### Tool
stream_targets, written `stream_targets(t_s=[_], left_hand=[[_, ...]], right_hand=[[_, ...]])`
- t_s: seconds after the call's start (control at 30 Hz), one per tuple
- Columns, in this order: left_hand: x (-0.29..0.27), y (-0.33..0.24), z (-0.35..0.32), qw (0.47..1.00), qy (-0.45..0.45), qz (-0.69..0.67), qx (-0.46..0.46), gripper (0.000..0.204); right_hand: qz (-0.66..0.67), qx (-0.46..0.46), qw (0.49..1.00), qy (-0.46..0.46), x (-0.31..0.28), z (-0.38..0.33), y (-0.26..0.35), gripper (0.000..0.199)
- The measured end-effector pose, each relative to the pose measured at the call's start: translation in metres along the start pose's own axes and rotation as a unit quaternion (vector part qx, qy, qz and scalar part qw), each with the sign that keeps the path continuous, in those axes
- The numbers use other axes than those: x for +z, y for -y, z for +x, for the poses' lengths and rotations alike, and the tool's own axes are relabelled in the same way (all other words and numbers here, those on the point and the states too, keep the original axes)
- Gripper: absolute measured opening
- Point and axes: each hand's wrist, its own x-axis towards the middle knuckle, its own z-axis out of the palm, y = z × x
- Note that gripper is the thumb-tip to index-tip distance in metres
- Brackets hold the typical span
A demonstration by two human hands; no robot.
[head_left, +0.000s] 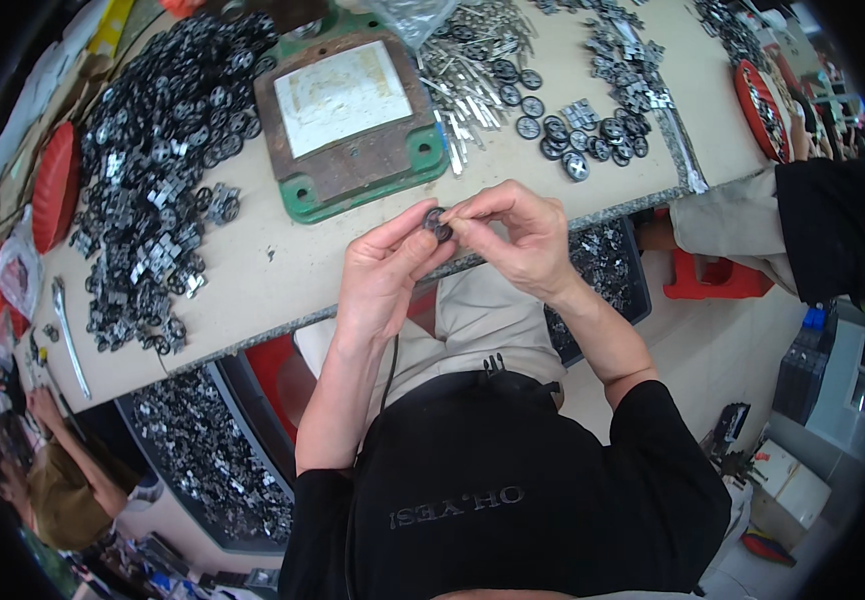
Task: The person assembles small mechanical components, including metal parts and plastic housings, by aligning them by hand and pressing them together with a hand-operated press.
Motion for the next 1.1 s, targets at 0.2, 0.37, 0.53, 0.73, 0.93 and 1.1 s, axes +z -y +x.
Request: stream_targets(t_s=[0.2,0.37,0.53,0.73,0.93,1.1], left_hand=[[-0.002,0.002,0.003,1.000,0.018,-0.012,-0.003,0.027],[-0.002,0.002,0.010,0.997,0.066,-0.027,-0.023,0.030],[-0.002,0.001,0.011,0.996,0.064,-0.055,-0.034,0.036],[-0.004,0.002,0.011,0.995,0.071,-0.060,-0.034,0.034],[0.000,0.005,0.008,1.000,0.018,-0.008,0.023,0.035],[0.008,0.006,0.006,0.996,-0.006,0.026,0.084,0.032]], right_hand=[[0.026,0.065,0.997,0.014,-0.008,0.004,0.012,0.012],[-0.123,0.137,0.981,0.053,-0.057,0.029,0.036,0.021],[-0.588,0.056,0.803,-0.086,-0.136,0.054,-0.007,0.027],[-0.545,0.095,0.831,0.058,-0.155,0.071,-0.011,0.028],[-0.257,0.153,0.953,-0.035,-0.123,0.062,0.009,0.024],[0.131,0.216,0.966,-0.056,-0.072,0.025,0.012,0.026]])
